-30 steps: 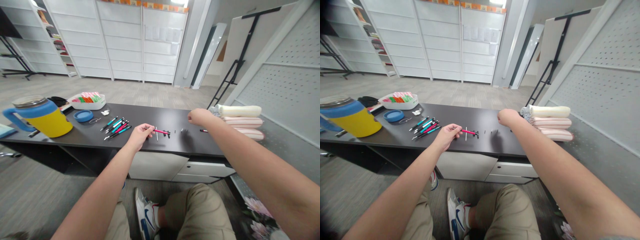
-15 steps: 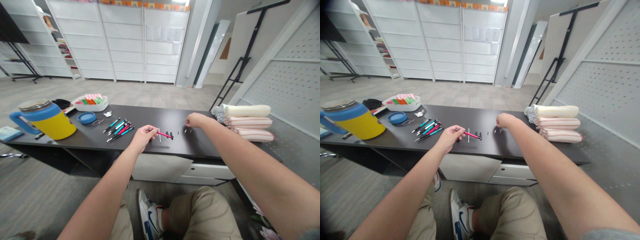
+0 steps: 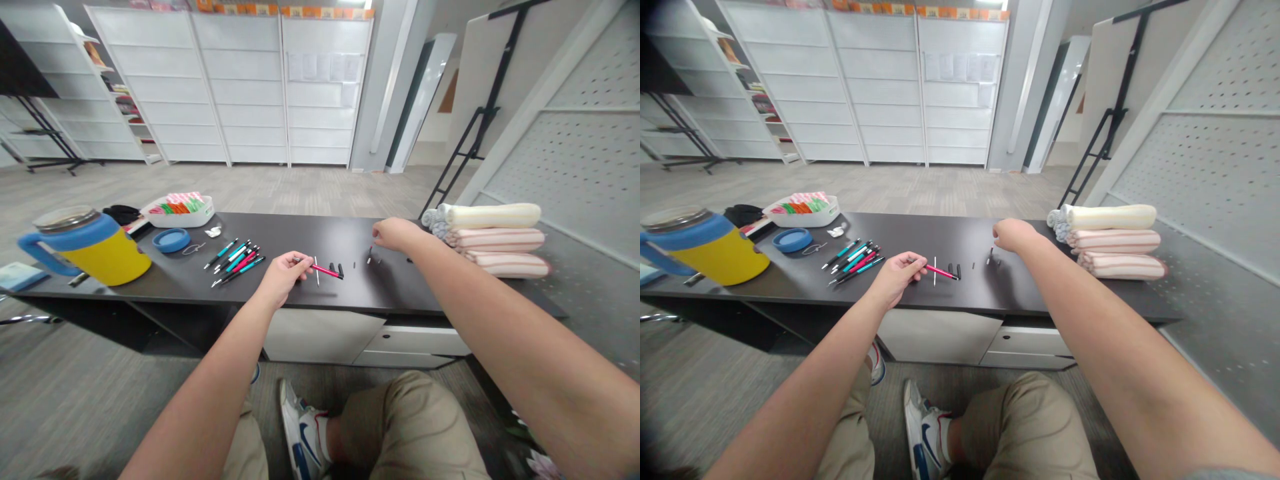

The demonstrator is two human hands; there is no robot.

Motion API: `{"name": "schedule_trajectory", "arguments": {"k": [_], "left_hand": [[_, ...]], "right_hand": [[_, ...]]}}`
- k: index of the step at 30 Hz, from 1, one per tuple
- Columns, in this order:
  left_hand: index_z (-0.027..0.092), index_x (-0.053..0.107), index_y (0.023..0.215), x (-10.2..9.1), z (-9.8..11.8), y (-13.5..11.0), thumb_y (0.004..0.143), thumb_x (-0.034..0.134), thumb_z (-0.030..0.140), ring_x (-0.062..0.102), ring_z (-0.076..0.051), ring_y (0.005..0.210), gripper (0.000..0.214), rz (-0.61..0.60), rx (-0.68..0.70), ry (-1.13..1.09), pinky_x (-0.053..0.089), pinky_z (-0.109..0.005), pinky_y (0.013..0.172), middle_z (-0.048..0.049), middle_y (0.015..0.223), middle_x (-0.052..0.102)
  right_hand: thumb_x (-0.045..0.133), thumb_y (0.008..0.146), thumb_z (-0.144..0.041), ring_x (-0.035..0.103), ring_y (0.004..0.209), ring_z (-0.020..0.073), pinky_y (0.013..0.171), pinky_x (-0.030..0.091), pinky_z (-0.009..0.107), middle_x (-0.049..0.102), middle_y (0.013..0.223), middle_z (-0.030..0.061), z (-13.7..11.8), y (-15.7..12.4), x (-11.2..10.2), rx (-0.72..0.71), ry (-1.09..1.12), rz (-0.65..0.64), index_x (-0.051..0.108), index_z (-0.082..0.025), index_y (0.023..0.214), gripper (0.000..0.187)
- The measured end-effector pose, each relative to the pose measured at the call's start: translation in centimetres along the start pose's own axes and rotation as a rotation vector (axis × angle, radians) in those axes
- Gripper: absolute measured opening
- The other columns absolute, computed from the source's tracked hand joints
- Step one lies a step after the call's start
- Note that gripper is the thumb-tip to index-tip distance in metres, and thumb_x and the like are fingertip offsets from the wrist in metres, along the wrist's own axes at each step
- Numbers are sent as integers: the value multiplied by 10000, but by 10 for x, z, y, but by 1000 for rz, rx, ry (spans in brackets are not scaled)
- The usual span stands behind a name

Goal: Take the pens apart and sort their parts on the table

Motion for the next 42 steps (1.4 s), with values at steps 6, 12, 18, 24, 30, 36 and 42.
{"name": "schedule_trajectory", "arguments": {"k": [6,12,18,24,30,36,42], "left_hand": [[161,714,920,0,2,0,755,867,445,552,-90,592,362,5,-18,-71,400,-225,586,-35,777,731],[160,714,940,2,5,-1,792,852,421,554,-86,606,330,-36,27,-88,408,-219,606,-39,795,743],[161,742,1113,14,9,-7,875,779,448,603,-102,670,375,-175,68,-46,460,-240,679,-87,949,779],[167,711,1140,7,14,-5,872,785,450,626,-115,676,397,-109,120,-16,474,-243,689,-79,907,780],[149,734,1149,4,10,-4,884,773,475,648,-125,693,421,-129,93,-61,497,-259,713,-96,943,789],[138,765,1031,-1,8,-2,878,783,475,628,-113,662,370,-66,108,-63,468,-237,672,-71,845,773],[141,781,984,-6,11,1,881,756,530,527,-80,570,403,66,148,16,413,-232,593,-52,808,749]], "right_hand": [[500,1038,-435,667,826,208,741,440,299,778,1004,58,-73,-73,-44,-174,542,427,738,-241,1119,318],[441,1060,-483,635,763,195,713,427,293,741,875,34,-139,-104,-1,-295,857,302,739,-252,1073,377],[406,1054,-559,517,629,167,625,362,275,562,650,-19,-124,-100,28,-186,1075,301,758,-247,1012,472],[433,1036,-582,436,589,147,583,315,268,483,623,-33,-123,-98,32,-164,1153,239,763,-221,970,493],[428,1033,-610,409,564,130,561,302,258,460,616,-41,-121,-95,41,-174,1234,190,749,-193,992,528],[457,1031,-568,397,563,127,570,285,263,446,600,-45,-123,-96,35,-189,1174,205,761,-190,978,488],[453,1038,-515,429,588,132,591,308,261,499,627,-32,-123,-97,31,-185,1152,252,771,-195,994,454]]}}
Point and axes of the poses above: each hand's wrist, its own y-axis towards the middle knuckle, its own x-axis out of the palm, z = x × y, the point moved 9 cm from there along y, towards the middle knuckle
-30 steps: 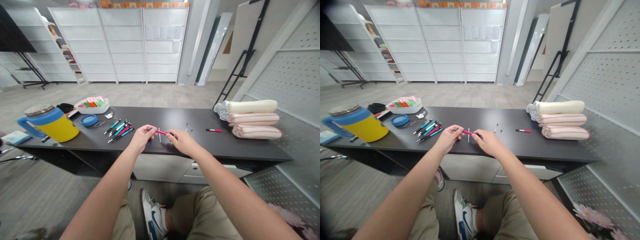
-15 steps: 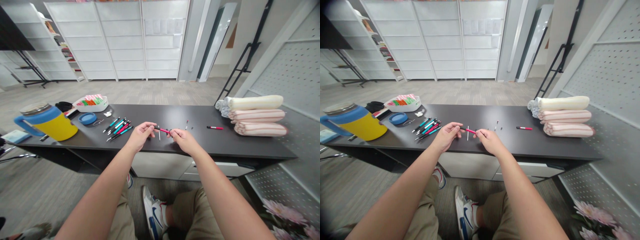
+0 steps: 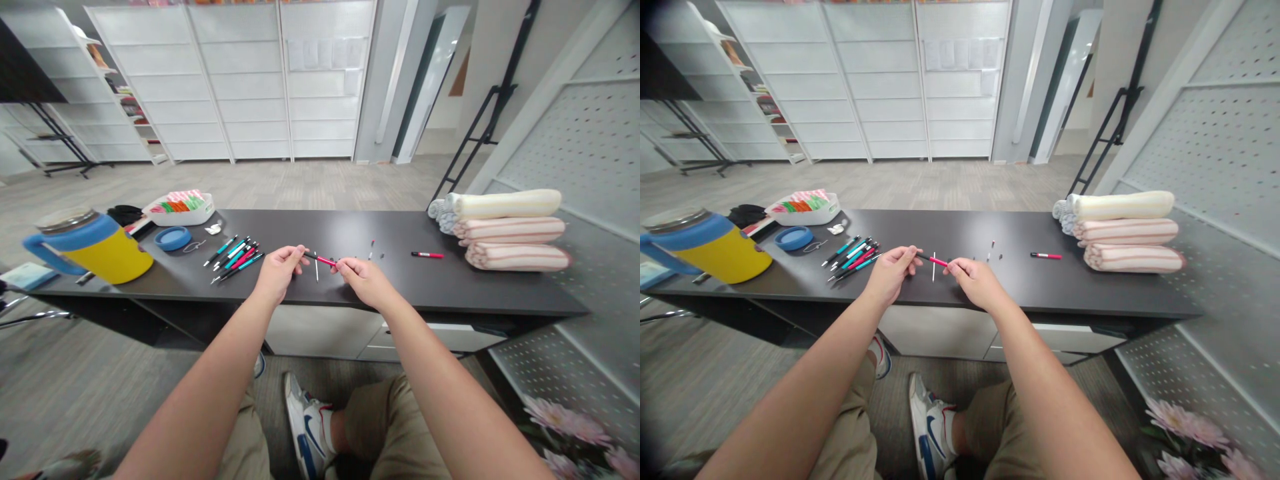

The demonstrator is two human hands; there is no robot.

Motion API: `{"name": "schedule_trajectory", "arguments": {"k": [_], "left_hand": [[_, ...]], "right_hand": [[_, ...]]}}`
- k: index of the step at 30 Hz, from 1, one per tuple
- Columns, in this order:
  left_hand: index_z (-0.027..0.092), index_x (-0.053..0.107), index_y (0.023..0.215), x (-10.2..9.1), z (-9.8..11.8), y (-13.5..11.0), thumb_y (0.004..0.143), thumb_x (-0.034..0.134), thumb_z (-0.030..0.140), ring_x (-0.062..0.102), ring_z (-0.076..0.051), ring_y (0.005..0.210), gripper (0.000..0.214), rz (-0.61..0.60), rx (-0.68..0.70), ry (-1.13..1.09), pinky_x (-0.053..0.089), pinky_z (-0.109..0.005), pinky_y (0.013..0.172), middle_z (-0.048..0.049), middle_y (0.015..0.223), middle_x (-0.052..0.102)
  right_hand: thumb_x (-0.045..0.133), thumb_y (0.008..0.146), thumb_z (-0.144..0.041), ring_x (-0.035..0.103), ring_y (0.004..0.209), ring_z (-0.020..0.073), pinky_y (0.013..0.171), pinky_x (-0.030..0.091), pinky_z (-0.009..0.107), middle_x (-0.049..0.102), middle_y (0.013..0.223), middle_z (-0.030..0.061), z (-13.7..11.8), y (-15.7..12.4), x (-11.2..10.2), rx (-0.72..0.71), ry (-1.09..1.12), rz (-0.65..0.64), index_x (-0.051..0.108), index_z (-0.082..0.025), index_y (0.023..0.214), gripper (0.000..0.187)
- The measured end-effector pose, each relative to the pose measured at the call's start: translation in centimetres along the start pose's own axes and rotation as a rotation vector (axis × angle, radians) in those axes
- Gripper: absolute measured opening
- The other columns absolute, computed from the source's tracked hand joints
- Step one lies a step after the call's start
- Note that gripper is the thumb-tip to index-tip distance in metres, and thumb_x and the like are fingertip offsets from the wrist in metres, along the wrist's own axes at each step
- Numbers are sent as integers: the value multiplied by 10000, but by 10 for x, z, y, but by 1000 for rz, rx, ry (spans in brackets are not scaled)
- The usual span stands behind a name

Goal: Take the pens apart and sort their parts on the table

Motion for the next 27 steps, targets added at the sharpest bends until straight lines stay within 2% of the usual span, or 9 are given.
{"name": "schedule_trajectory", "arguments": {"k": [4,7,10,12,15,17,21,24,27], "left_hand": [[159,763,1173,22,-3,-3,865,773,527,588,-102,669,480,-115,-32,-17,448,-236,630,-62,923,759],[152,758,1132,43,-2,-5,898,728,553,650,-145,792,465,-172,-23,-32,484,-253,680,-89,986,761],[175,692,1078,54,15,-4,968,625,586,689,-183,920,430,-157,89,-51,526,-291,781,-100,1046,755],[211,604,1087,49,37,-4,1023,507,614,695,-174,887,420,-91,205,-29,539,-318,826,-60,963,743],[230,550,1086,31,76,-10,1090,337,571,672,-155,789,402,24,416,278,529,-322,842,-4,809,668],[226,588,1133,34,91,-16,1098,382,502,677,-175,896,346,-30,554,697,507,-324,871,-44,947,694],[242,656,1147,45,62,-20,1084,457,440,657,-214,949,287,-265,622,1350,475,-314,793,-62,986,700],[256,667,1168,49,33,-18,1078,474,450,660,-201,926,287,-361,615,1481,459,-297,755,-51,981,706],[266,669,1171,51,21,-16,1082,462,457,665,-198,927,296,-387,619,1499,449,-293,740,-43,981,711]], "right_hand": [[443,1048,-539,426,567,127,567,313,254,484,615,-43,6,1,2,14,86,10,747,-202,1033,454],[453,1049,-540,466,567,130,578,352,255,521,612,-44,4,1,5,-8,113,-4,726,-204,1033,433],[475,1047,-518,532,614,135,634,403,259,607,671,-29,-3,1,6,-62,64,-17,714,-214,1009,389],[483,1043,-530,549,627,140,639,413,261,637,704,-25,-2,2,5,-59,55,-4,709,-225,1074,381],[450,1047,-579,549,623,142,625,417,261,642,713,-19,5,2,3,-25,89,33,699,-227,1079,433],[390,1058,-613,539,612,140,618,413,261,622,687,-14,9,3,3,-23,122,26,686,-218,971,501],[273,1073,-647,525,581,138,607,408,263,590,644,-16,9,3,6,-11,163,-6,656,-214,897,604],[286,1082,-617,550,603,137,640,413,262,614,660,-18,6,4,7,-5,65,-16,659,-216,891,580],[348,1084,-557,581,639,141,655,400,261,642,676,-20,3,8,10,1,-87,-20,661,-220,866,509]]}}
Point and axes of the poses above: each hand's wrist, its own y-axis towards the middle knuckle, its own x-axis out of the palm, z = x × y, the point moved 9 cm from there along y, towards the middle knuckle
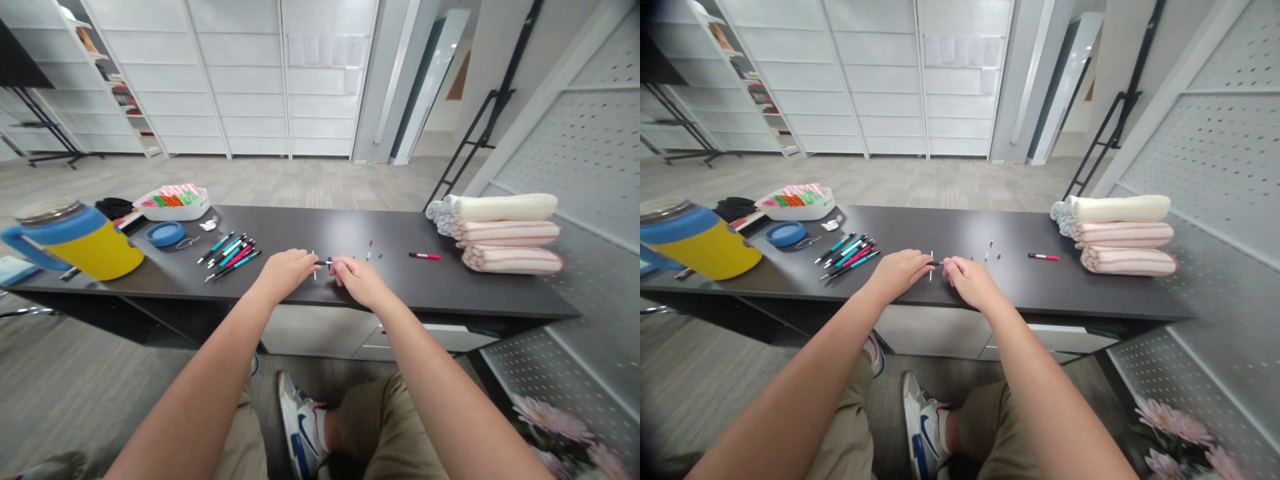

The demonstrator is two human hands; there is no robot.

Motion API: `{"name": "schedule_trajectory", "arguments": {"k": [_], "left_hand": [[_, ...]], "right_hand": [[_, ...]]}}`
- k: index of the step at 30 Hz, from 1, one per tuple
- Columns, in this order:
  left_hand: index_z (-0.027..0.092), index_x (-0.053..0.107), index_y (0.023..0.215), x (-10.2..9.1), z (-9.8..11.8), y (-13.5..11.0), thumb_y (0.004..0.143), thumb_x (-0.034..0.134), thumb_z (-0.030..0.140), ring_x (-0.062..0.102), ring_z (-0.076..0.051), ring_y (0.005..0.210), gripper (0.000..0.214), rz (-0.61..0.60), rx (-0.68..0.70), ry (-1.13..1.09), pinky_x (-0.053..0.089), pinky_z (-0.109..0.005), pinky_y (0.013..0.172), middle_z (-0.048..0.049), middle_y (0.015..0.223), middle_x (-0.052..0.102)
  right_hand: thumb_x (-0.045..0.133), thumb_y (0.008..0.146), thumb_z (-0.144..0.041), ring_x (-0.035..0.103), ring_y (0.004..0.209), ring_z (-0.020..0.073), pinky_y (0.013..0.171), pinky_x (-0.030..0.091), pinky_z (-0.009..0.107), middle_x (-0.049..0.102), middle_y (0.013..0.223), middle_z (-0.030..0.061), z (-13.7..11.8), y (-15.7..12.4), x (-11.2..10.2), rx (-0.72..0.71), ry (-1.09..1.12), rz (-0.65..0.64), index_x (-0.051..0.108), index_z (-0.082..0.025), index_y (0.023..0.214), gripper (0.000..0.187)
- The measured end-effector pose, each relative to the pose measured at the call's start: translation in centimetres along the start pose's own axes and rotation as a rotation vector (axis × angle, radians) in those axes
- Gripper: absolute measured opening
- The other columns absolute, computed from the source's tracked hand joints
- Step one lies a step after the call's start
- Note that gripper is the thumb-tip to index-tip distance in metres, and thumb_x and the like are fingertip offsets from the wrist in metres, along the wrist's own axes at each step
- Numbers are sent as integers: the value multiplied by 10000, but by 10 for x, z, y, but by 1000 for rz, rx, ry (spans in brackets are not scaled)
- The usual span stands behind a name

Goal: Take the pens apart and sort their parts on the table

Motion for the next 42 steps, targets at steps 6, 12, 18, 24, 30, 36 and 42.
{"name": "schedule_trajectory", "arguments": {"k": [6,12,18,24,30,36,42], "left_hand": [[248,661,1161,-2,5,-1,1078,465,476,678,-207,926,312,-12,33,-12,444,-296,730,-56,994,726],[240,649,1134,5,1,1,1062,496,493,701,-225,920,304,-25,-12,-60,435,-300,716,-72,994,746],[249,671,1101,6,-1,0,1065,501,461,685,-215,918,274,-25,-13,-101,438,-285,728,-68,976,735],[246,688,1080,5,1,0,1072,473,471,676,-213,905,311,-32,2,-80,436,-285,723,-69,959,728],[238,691,1071,5,1,2,1075,474,460,677,-211,911,311,-41,0,-73,430,-290,715,-68,960,731],[242,691,1073,5,1,0,1081,451,477,677,-207,923,336,-32,9,-91,432,-290,724,-70,966,734],[248,690,1075,5,-2,1,1079,452,484,680,-211,940,335,-6,-5,-148,439,-289,743,-69,983,740]], "right_hand": [[423,1073,-465,605,692,152,673,378,267,677,722,-7,0,5,4,-25,-150,19,682,-222,841,424],[549,1024,-434,598,693,148,671,398,262,721,768,-5,0,1,-1,-48,-65,43,716,-226,857,315],[623,976,-476,603,654,141,636,427,262,762,854,10,6,0,-1,19,39,58,752,-230,991,279],[621,969,-453,596,597,125,581,441,256,760,872,12,13,0,2,43,115,30,732,-224,1029,261],[663,944,-464,621,643,130,624,477,261,781,938,27,11,0,0,50,89,54,739,-227,1113,301],[671,928,-438,616,612,133,597,473,262,768,856,16,11,-1,-2,56,139,56,753,-221,1040,257],[693,899,-491,603,579,128,568,480,271,753,885,25,18,-3,-7,80,215,129,744,-218,1074,328]]}}
Point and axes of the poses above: each hand's wrist, its own y-axis towards the middle knuckle, its own x-axis out of the palm, z = x × y, the point moved 9 cm from there along y, towards the middle knuckle
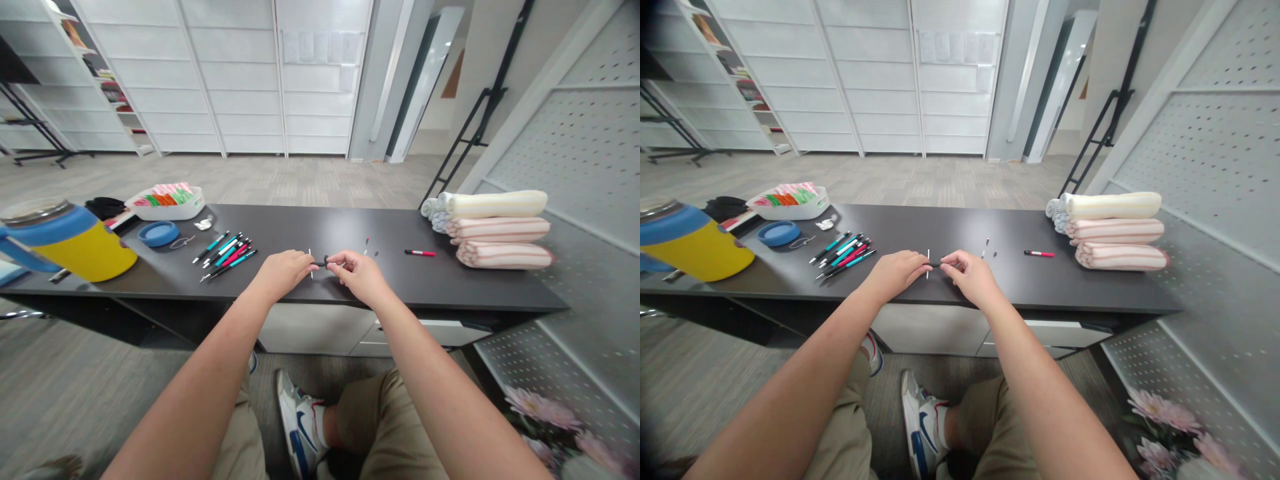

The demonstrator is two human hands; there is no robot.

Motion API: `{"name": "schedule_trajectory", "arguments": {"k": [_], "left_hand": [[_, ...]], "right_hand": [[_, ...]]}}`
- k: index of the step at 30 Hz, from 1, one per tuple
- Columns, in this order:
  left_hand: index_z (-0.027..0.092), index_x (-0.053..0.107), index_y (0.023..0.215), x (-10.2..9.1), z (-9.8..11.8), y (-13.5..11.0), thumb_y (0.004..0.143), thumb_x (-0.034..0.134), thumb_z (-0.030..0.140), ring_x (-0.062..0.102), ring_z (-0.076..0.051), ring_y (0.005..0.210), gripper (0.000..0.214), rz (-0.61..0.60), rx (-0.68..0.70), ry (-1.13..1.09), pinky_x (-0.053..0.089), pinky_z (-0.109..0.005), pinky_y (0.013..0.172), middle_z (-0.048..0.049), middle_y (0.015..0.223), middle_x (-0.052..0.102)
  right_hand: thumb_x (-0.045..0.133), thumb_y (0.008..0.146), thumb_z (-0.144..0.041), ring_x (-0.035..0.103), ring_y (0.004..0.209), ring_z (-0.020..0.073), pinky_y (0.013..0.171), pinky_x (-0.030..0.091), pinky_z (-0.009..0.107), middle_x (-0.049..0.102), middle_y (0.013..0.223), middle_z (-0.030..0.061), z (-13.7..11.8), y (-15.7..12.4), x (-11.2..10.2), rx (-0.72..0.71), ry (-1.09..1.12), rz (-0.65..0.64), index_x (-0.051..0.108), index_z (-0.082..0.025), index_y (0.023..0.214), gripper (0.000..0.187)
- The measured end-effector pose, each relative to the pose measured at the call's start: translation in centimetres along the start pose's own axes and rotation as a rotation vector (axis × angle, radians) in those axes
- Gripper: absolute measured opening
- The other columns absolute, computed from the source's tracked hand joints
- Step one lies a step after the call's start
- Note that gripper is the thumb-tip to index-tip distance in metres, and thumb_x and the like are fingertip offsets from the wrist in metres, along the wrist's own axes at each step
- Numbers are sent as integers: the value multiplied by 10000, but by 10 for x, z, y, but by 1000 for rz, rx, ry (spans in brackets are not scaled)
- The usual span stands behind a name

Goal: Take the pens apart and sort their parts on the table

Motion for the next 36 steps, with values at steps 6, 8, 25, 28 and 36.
{"name": "schedule_trajectory", "arguments": {"k": [6,8,25,28,36], "left_hand": [[233,691,1095,-2,-4,3,1087,434,475,688,-219,1005,353,24,-13,-8,460,-304,806,-63,1044,759],[230,697,1087,-2,-6,3,1088,432,472,690,-221,998,359,24,-20,-12,463,-304,802,-65,1035,760],[231,707,1042,-2,-10,2,1085,429,483,704,-215,968,378,34,-47,-46,471,-295,775,-65,998,763],[233,708,1045,-1,-11,2,1081,440,479,702,-216,967,366,34,-50,-60,477,-297,785,-65,1004,763],[232,707,1038,-1,-10,3,1079,444,481,700,-212,970,364,34,-47,-68,484,-295,809,-66,1001,761]], "right_hand": [[657,922,-471,630,583,157,575,498,286,721,764,17,12,-15,-23,108,-69,106,758,-219,1096,322],[629,940,-444,636,578,163,588,507,300,741,806,29,18,-24,-41,121,-185,106,768,-228,1102,303],[649,884,-273,714,825,209,761,504,323,798,935,55,59,-2,-132,179,-698,240,802,-201,1029,223],[655,871,-274,711,833,205,771,509,319,799,966,59,63,0,-132,164,-668,240,788,-193,1079,260],[653,860,-285,697,790,186,772,514,319,795,971,61,64,0,-132,125,-572,276,747,-190,1130,300]]}}
Point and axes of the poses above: each hand's wrist, its own y-axis towards the middle knuckle, its own x-axis out of the palm, z = x × y, the point moved 9 cm from there along y, towards the middle knuckle
